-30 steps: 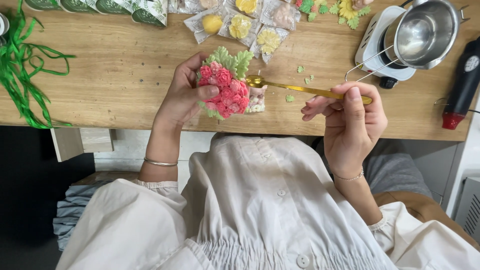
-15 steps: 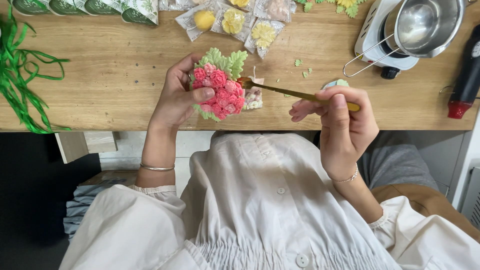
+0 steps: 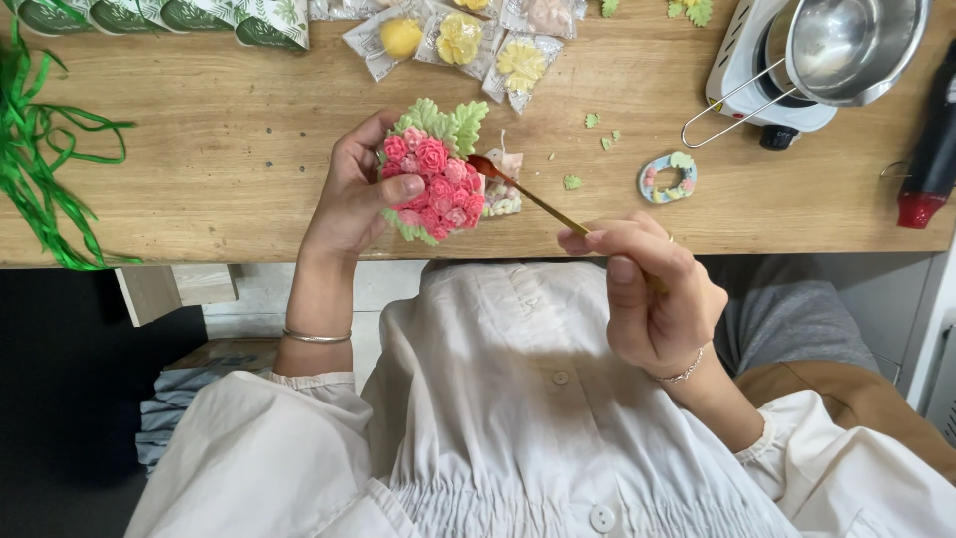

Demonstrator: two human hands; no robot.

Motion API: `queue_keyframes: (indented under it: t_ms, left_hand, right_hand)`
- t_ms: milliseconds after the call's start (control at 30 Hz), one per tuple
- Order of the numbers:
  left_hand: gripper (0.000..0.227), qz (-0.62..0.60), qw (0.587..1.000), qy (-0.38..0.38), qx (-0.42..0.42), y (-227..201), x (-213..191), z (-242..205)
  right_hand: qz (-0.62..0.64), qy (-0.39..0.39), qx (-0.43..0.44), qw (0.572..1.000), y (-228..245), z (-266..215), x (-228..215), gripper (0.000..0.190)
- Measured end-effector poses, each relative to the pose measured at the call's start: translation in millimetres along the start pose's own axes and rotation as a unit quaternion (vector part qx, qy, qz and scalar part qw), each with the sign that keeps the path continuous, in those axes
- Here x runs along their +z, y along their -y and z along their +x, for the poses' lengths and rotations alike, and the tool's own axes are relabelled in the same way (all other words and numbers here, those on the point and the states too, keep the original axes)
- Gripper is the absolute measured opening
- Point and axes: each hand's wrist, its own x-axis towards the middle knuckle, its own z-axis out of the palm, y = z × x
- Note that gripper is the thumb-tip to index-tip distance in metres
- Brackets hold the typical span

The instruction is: Assembling a decorative wax candle by attaching pink and green wax flower components using melted wax and a spoon.

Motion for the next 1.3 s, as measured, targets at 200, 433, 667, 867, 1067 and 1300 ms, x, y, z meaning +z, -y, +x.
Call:
queue_keyframes:
  t_ms: [200, 433, 667, 867, 1067, 1300]
  left_hand:
    - [0.057, 0.018, 1.0, -0.015, -0.016, -2.1, 2.1, -1.6]
    - [0.06, 0.05, 0.997, -0.043, -0.039, -6.0, 2.5, -0.8]
    - [0.067, 0.044, 0.997, -0.052, -0.026, -5.7, 9.7, 1.4]
    - [0.068, 0.06, 0.994, -0.078, -0.046, -2.0, 13.2, -0.5]
    - [0.069, 0.039, 0.993, -0.099, -0.041, 2.2, 15.3, -9.4]
    - [0.068, 0.027, 0.994, -0.1, -0.03, 4.5, 21.9, -11.5]
  right_hand:
    - [0.037, -0.095, 0.035, 0.994, -4.3, -6.4, -2.7, 0.015]
    - [0.14, -0.306, 0.107, 0.935, -85.5, -24.5, -80.3, 0.023]
    - [0.036, -0.416, 0.134, 0.899, -258.3, -63.3, -191.1, 0.028]
    - [0.016, -0.358, 0.247, 0.9, -263.2, -54.0, -181.9, 0.021]
    - [-0.247, -0.261, 0.309, 0.88, -175.1, -56.6, -147.0, 0.018]
    - [-0.028, 0.077, 0.402, 0.912, -213.9, -70.4, -18.6, 0.021]
